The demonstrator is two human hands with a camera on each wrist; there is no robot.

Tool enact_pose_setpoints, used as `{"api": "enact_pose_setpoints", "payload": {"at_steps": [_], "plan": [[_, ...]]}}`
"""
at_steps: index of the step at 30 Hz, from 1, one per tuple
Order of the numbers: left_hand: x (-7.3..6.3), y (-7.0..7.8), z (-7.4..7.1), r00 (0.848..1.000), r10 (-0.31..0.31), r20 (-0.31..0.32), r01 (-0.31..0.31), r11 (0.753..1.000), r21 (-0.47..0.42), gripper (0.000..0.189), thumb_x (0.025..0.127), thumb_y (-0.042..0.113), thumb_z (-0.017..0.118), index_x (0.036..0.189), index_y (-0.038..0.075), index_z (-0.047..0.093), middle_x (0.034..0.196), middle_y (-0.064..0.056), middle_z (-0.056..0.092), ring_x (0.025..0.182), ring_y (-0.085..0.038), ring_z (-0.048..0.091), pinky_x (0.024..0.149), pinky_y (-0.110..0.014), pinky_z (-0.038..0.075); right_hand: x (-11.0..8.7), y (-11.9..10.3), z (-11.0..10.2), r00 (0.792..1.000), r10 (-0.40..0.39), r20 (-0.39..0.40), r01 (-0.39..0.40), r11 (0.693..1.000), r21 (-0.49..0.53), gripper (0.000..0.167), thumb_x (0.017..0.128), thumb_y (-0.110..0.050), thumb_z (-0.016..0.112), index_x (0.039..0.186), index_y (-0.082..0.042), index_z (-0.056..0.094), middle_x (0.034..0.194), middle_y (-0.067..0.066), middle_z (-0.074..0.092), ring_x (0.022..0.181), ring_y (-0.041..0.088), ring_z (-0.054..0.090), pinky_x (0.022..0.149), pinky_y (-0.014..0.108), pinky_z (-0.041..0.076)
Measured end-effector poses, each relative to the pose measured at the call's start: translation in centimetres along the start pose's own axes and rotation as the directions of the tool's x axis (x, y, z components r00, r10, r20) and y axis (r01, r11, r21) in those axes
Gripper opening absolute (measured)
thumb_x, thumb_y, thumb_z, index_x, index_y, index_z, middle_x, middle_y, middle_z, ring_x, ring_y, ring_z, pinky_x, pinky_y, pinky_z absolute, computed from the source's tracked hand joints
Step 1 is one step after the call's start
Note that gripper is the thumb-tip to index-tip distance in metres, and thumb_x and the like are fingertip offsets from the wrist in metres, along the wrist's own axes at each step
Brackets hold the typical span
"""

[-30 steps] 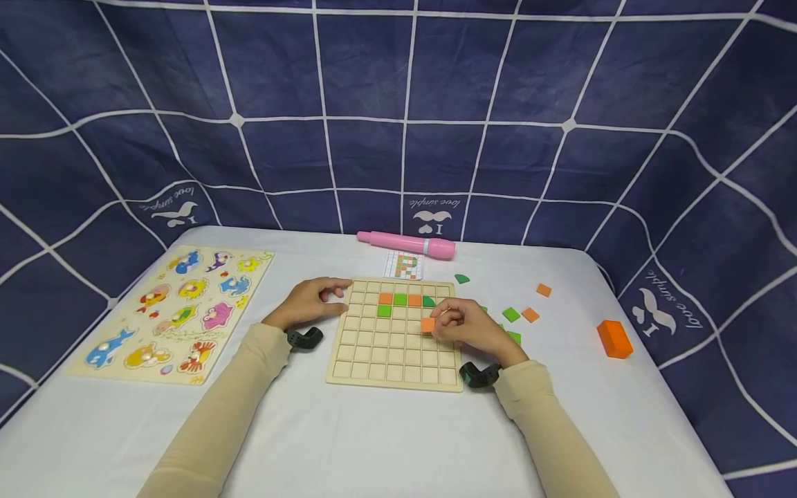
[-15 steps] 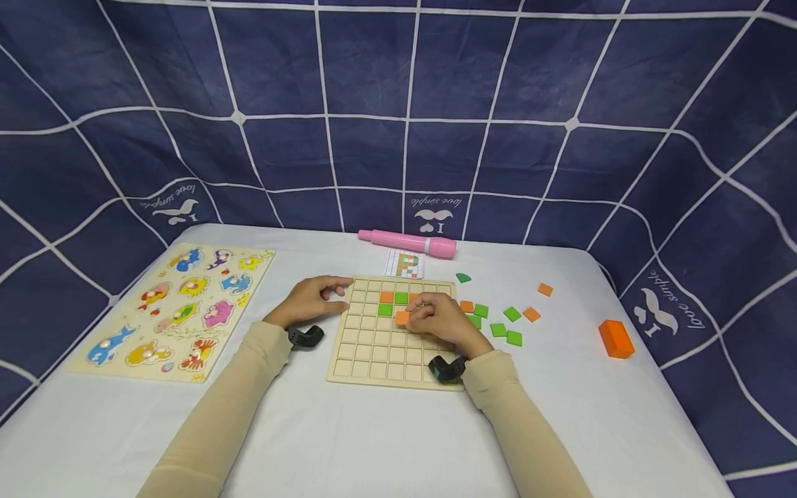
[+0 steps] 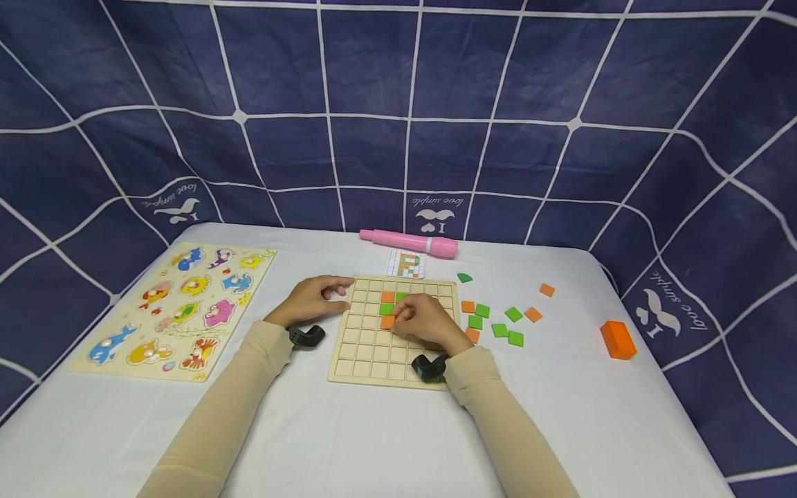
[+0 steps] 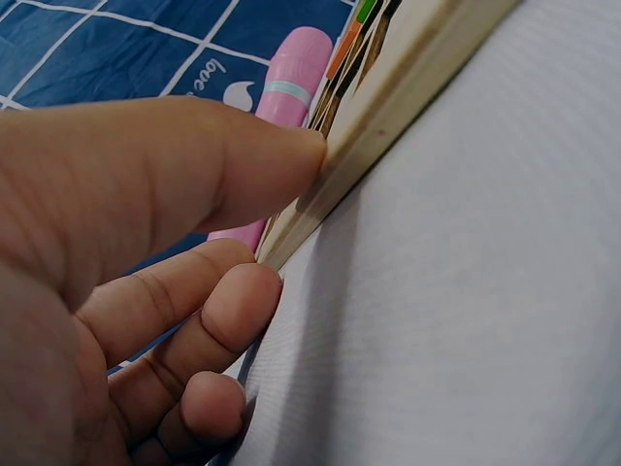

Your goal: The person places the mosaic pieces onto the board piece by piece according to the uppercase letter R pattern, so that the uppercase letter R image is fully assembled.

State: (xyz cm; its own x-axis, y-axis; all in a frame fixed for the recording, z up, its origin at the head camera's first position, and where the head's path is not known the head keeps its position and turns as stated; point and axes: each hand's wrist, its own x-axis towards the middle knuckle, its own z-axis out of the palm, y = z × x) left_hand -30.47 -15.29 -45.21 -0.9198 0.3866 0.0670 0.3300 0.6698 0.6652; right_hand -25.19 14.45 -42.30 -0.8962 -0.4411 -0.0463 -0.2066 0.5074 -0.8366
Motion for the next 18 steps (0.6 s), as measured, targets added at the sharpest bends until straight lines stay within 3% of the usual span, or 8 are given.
{"api": "enact_pose_setpoints", "payload": {"at_steps": [6,18], "plan": [[-0.03,0.14,-0.1,1.0,0.001,0.0,-0.001,1.0,0.004,0.06,0.09,0.027,0.083,0.146,0.013,0.07,0.102,0.005,0.066,0.082,-0.015,0.049,0.079,-0.034,0.039,0.45,-0.04,0.23,1.0,-0.005,-0.009,0.004,0.996,-0.084,0.017,0.09,-0.005,0.084,0.104,-0.001,0.076,0.083,0.0,0.069,0.076,0.012,0.058,0.077,0.033,0.047],[-0.01,0.16,-0.07,1.0,0.002,0.003,-0.002,1.0,0.009,0.06,0.09,0.028,0.083,0.147,0.012,0.07,0.102,0.005,0.066,0.081,-0.015,0.049,0.078,-0.034,0.038,0.58,-0.23,0.51,1.0,-0.005,-0.017,0.003,0.993,-0.122,0.017,0.087,-0.005,0.085,0.102,-0.002,0.077,0.079,-0.003,0.067,0.074,0.012,0.057,0.078,0.031,0.048]]}}
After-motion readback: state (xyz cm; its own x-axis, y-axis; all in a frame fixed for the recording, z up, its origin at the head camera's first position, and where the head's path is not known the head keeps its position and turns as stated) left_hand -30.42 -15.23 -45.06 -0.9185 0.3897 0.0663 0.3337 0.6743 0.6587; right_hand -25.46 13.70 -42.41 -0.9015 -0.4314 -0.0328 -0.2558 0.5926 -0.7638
